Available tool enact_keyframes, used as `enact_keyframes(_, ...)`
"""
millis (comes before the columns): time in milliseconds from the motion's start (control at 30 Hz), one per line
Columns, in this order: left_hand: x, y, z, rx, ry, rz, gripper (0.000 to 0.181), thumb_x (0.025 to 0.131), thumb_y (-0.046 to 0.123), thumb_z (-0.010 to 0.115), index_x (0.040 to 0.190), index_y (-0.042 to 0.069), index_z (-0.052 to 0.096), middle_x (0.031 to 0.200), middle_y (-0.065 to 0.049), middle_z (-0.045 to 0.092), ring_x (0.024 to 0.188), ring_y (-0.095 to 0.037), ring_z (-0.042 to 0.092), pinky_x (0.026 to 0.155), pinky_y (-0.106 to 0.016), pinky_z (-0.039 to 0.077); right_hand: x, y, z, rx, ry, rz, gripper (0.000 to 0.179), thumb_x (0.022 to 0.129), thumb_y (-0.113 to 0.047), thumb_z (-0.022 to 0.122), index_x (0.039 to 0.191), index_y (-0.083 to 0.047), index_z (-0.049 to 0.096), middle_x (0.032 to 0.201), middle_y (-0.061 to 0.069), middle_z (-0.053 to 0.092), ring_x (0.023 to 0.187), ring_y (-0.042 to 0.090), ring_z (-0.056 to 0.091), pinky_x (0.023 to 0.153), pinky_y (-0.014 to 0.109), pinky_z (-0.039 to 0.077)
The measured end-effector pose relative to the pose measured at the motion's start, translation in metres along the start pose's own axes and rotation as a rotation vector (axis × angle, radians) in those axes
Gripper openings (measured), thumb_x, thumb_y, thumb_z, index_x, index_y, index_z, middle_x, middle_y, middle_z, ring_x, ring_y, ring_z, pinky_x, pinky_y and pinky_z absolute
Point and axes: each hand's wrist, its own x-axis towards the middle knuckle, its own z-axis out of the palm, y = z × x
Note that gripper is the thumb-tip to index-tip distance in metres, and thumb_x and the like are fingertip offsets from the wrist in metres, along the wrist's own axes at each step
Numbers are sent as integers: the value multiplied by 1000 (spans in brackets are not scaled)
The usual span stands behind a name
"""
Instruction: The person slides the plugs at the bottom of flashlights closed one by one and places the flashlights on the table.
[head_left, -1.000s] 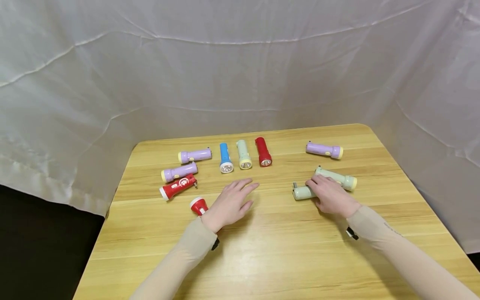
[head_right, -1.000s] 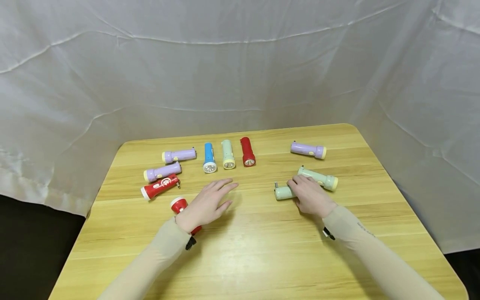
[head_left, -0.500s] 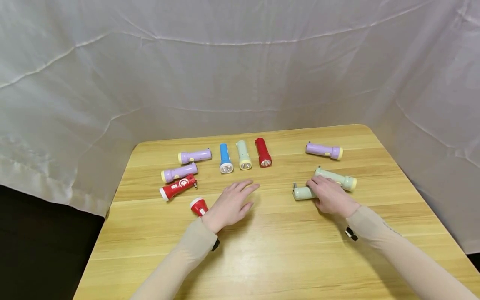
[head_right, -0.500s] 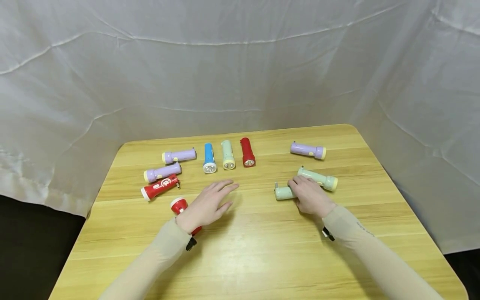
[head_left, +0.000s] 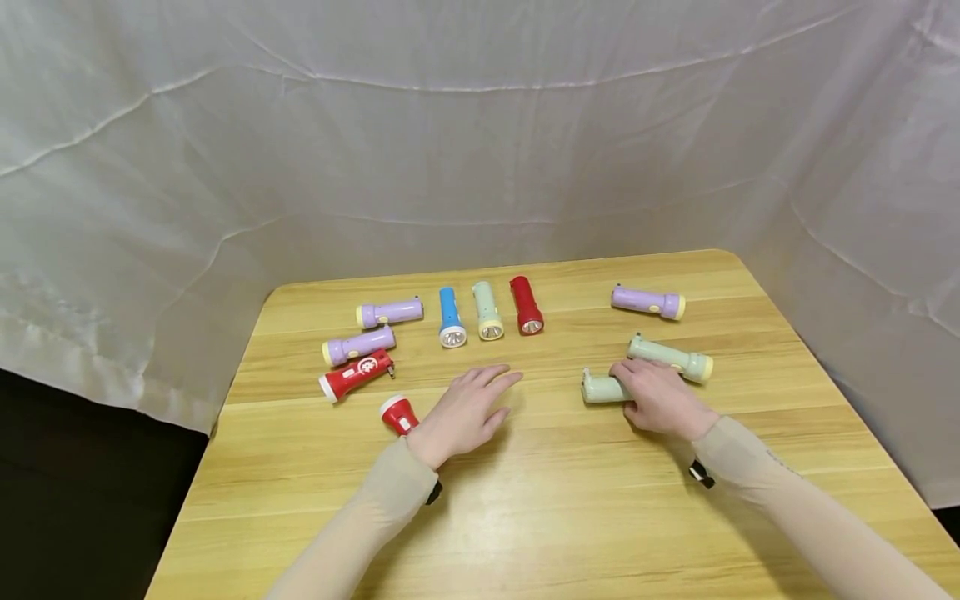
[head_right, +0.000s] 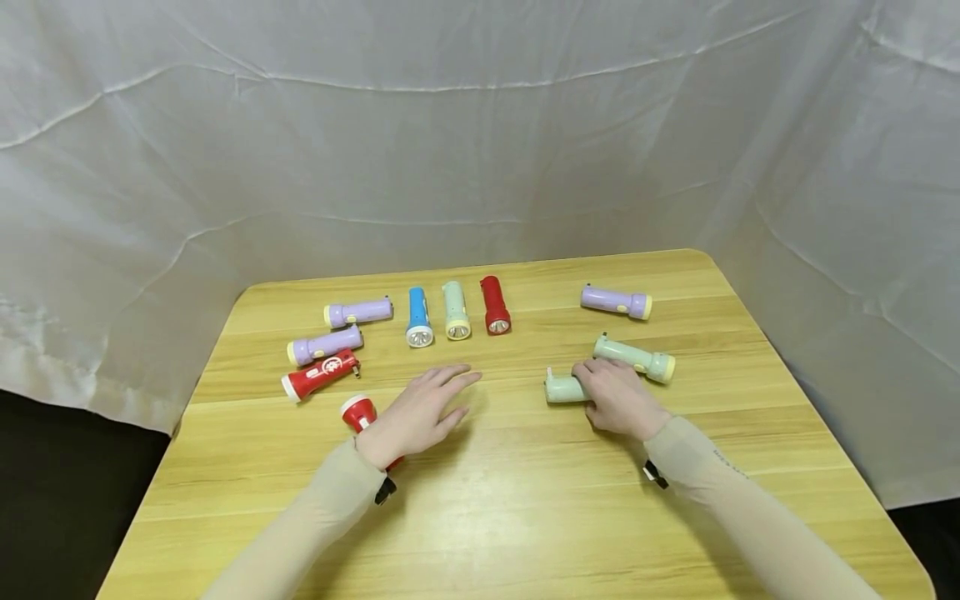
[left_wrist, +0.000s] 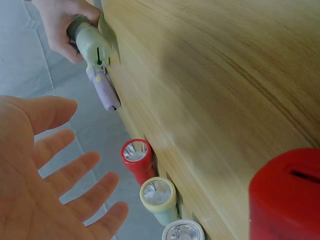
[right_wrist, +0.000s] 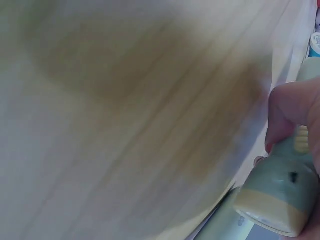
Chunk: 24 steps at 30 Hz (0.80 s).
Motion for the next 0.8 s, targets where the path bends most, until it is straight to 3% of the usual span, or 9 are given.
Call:
enact_keyframes(200,0,0,0,-27,7,-2,55,100,22,63,152,17,45,156,-11,47,142,-32,47,116,-54,40,4,-7,-6,40,31,14,48,71,-14,80,115,-7,61,99,6,71,85,20,67,72,42,57)
enact_keyframes(433,-1,-1,-1,-58,20,5,55,100,22,61,152,17,44,155,-12,47,142,-32,46,117,-54,39,9,-16,-13,142,116,3,49,72,-14,82,114,-6,59,80,2,66,63,9,52,54,26,42)
enact_keyframes(600,0,0,-2,-69,51,23,52,101,23,60,151,15,46,155,-11,49,143,-31,46,118,-52,39,10,-23,-20,194,164,-13,53,70,-14,85,113,-8,54,75,0,62,59,5,46,50,19,37)
enact_keyframes(800,1,3,-5,-116,131,45,49,101,21,59,148,11,49,152,-10,52,142,-28,48,120,-48,39,14,-32,-27,249,238,-52,52,70,-12,85,111,-8,54,83,2,67,61,3,50,52,18,43)
